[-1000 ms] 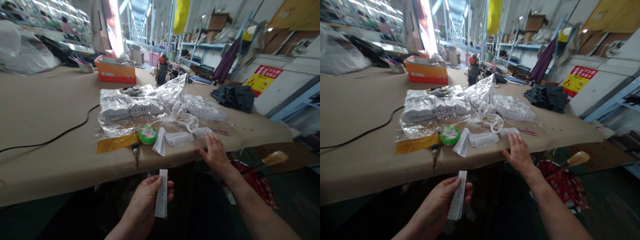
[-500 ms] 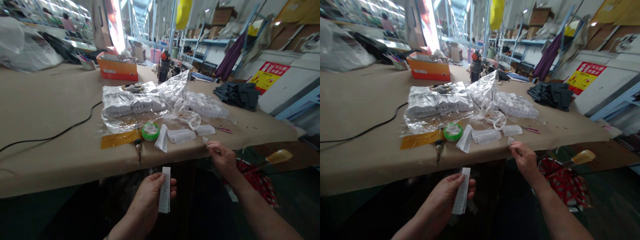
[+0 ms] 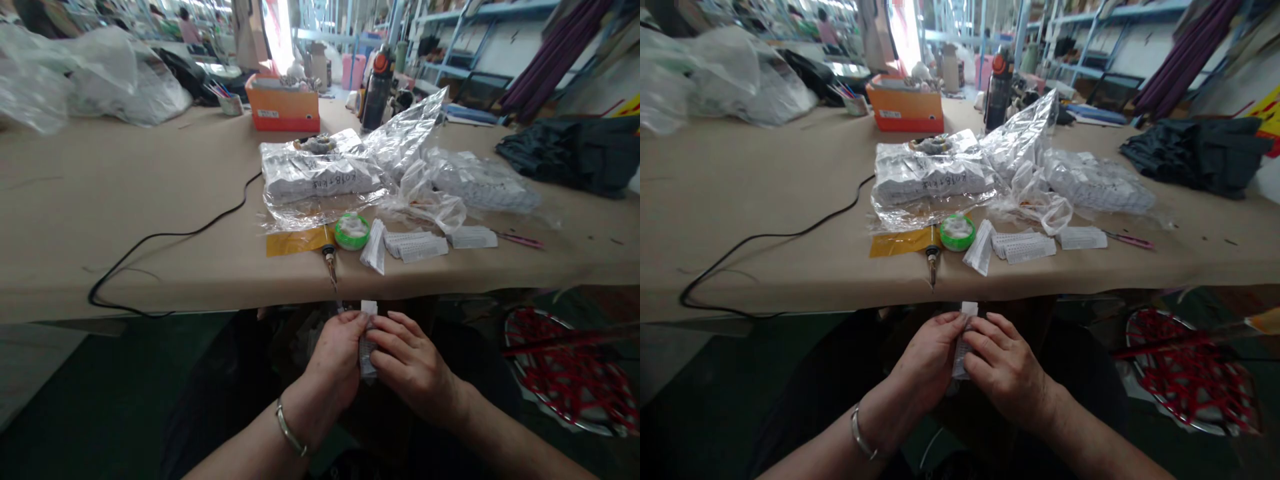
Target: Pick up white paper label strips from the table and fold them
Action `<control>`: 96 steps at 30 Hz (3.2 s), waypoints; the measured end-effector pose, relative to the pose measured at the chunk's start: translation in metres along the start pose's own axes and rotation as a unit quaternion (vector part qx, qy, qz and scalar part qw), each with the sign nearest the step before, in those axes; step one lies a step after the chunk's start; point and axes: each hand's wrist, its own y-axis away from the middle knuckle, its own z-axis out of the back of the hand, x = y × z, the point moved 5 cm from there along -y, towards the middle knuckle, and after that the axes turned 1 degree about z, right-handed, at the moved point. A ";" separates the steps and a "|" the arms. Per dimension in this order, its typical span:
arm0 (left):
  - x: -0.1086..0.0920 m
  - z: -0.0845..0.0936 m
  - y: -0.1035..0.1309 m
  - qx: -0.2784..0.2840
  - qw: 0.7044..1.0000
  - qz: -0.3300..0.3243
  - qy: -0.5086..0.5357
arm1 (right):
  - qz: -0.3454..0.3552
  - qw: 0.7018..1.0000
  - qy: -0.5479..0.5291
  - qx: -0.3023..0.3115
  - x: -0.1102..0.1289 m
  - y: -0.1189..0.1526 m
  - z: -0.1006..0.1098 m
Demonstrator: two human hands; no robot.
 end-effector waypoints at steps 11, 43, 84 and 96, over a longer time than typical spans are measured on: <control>-0.001 0.005 0.002 -0.013 0.999 -0.014 0.031 | -0.011 0.999 0.015 0.035 0.004 -0.010 0.000; 0.019 0.006 0.034 0.209 0.955 0.173 -0.123 | -0.413 0.591 -0.684 0.112 -0.030 0.018 -0.031; 0.011 0.010 0.030 0.167 0.972 0.114 -0.119 | -0.423 0.769 -0.469 0.103 -0.035 -0.002 -0.015; 0.002 0.018 0.030 0.089 0.993 0.071 -0.021 | -0.444 0.806 -0.391 -0.019 -0.028 0.012 -0.005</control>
